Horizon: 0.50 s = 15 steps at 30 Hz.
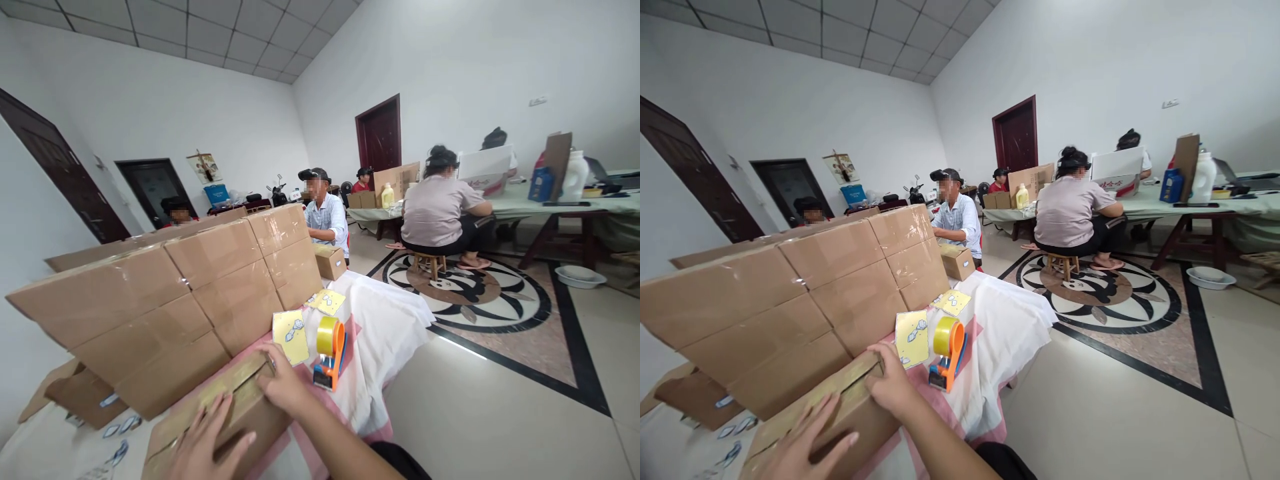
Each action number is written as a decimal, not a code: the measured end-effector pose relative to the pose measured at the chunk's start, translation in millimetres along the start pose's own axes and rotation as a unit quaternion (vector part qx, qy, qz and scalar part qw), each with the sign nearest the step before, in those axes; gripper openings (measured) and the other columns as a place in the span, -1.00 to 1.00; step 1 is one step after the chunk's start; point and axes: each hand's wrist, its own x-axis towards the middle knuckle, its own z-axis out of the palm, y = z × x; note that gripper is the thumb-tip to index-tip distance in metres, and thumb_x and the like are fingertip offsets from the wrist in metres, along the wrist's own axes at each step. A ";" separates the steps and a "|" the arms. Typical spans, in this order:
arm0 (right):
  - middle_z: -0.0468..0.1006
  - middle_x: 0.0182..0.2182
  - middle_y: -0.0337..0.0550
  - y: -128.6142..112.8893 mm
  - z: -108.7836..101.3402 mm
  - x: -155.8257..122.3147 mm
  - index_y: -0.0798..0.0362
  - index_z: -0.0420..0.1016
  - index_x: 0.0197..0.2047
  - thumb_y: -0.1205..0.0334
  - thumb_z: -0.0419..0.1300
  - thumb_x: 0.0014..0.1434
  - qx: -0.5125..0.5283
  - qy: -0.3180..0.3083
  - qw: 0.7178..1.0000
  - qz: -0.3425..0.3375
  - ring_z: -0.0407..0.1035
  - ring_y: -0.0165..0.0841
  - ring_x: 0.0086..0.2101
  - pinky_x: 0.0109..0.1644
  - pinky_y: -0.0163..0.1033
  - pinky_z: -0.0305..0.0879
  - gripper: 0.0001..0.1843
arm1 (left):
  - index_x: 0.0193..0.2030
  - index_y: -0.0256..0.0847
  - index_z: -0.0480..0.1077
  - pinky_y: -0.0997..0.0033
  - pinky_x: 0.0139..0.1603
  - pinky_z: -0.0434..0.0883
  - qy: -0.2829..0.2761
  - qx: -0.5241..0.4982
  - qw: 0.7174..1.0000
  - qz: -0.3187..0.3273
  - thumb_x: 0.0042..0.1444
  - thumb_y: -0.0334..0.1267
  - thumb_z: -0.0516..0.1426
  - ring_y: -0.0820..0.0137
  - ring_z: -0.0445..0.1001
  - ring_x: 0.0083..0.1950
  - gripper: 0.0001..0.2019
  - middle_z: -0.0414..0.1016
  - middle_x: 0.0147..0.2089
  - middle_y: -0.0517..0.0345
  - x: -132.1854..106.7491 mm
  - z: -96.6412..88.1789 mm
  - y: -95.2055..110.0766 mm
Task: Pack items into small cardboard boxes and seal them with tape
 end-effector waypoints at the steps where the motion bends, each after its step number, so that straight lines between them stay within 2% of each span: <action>1: 0.37 0.12 -0.06 1.3 1.6 -0.7 0.01 0.41 0.10 0.52 0.13 -0.17 -0.003 0.008 1.000 0.001 0.28 -0.24 0.19 0.36 -0.08 0.13 -0.31 | 0.39 -0.24 0.26 -0.09 0.40 0.20 0.000 0.019 1.000 -0.001 0.06 0.20 0.01 -0.05 0.08 0.48 -0.18 0.23 0.42 0.04 0.1 2.7 11.4; 3: 0.41 0.08 -0.07 4.7 4.3 -3.7 0.01 0.40 0.11 0.51 0.14 -0.15 0.000 0.029 1.000 0.004 0.33 -0.24 0.14 0.30 -0.10 0.21 -0.32 | 0.39 -0.28 0.24 -0.06 0.39 0.20 0.015 0.043 0.999 0.000 0.06 0.16 0.00 -0.04 0.09 0.48 -0.18 0.24 0.42 0.01 0.1 7.1 24.7; 5: 0.46 0.05 -0.07 6.3 2.6 -8.2 0.02 0.39 0.11 0.44 0.19 -0.06 0.004 0.053 0.999 0.006 0.37 -0.22 0.10 0.24 -0.10 0.28 -0.40 | 0.40 -0.27 0.23 -0.02 0.32 0.27 0.035 0.059 0.998 -0.009 0.08 0.14 -0.02 -0.04 0.21 0.42 -0.20 0.27 0.40 -0.01 -0.4 9.0 27.9; 7: 0.50 0.02 -0.06 3.0 -7.5 -11.6 0.03 0.40 0.09 0.33 0.19 0.07 -0.014 0.078 0.997 -0.012 0.40 -0.20 0.07 0.20 -0.09 0.30 -0.53 | 0.41 -0.25 0.22 0.01 0.23 0.34 0.048 0.075 0.996 -0.023 0.11 0.13 -0.04 -0.06 0.32 0.35 -0.22 0.28 0.39 -0.04 -1.0 8.6 26.8; 10: 0.54 -0.08 -0.07 -9.3 -41.0 -8.4 0.03 0.45 -0.02 0.27 0.12 0.19 -0.108 0.125 0.980 -0.112 0.42 -0.21 -0.01 0.14 -0.10 0.31 -0.72 | 0.39 -0.22 0.25 0.01 0.16 0.37 0.049 0.099 0.993 -0.028 0.13 0.11 -0.05 -0.06 0.42 0.24 -0.26 0.30 0.38 -0.04 -1.4 6.8 25.4; 12: 0.53 -0.12 -0.04 -15.9 -71.5 -0.5 0.04 0.45 -0.08 0.27 0.09 0.20 -0.202 0.182 0.950 -0.154 0.40 -0.18 -0.03 0.14 -0.07 0.27 -0.77 | 0.38 -0.22 0.27 0.03 0.15 0.37 0.050 0.114 0.992 -0.020 0.14 0.09 -0.05 -0.04 0.45 0.21 -0.28 0.31 0.38 -0.02 -1.8 6.2 26.1; 14: 0.52 -0.09 0.02 -16.2 -101.5 8.7 0.06 0.46 -0.07 0.26 0.10 0.20 -0.295 0.231 0.922 -0.095 0.36 -0.13 0.01 0.17 -0.01 0.22 -0.76 | 0.37 -0.22 0.28 0.06 0.14 0.36 0.052 0.126 0.990 -0.014 0.15 0.08 -0.05 -0.03 0.46 0.18 -0.30 0.32 0.38 -0.02 -2.8 5.6 28.2; 15: 0.51 -0.07 0.05 -13.7 -114.4 12.8 0.08 0.46 -0.05 0.23 0.13 0.19 -0.331 0.228 0.914 -0.048 0.36 -0.10 0.02 0.18 0.01 0.20 -0.73 | 0.36 -0.22 0.29 0.07 0.15 0.35 0.056 0.130 0.990 -0.015 0.16 0.08 -0.06 -0.03 0.46 0.19 -0.31 0.32 0.37 -0.02 -3.4 4.9 29.6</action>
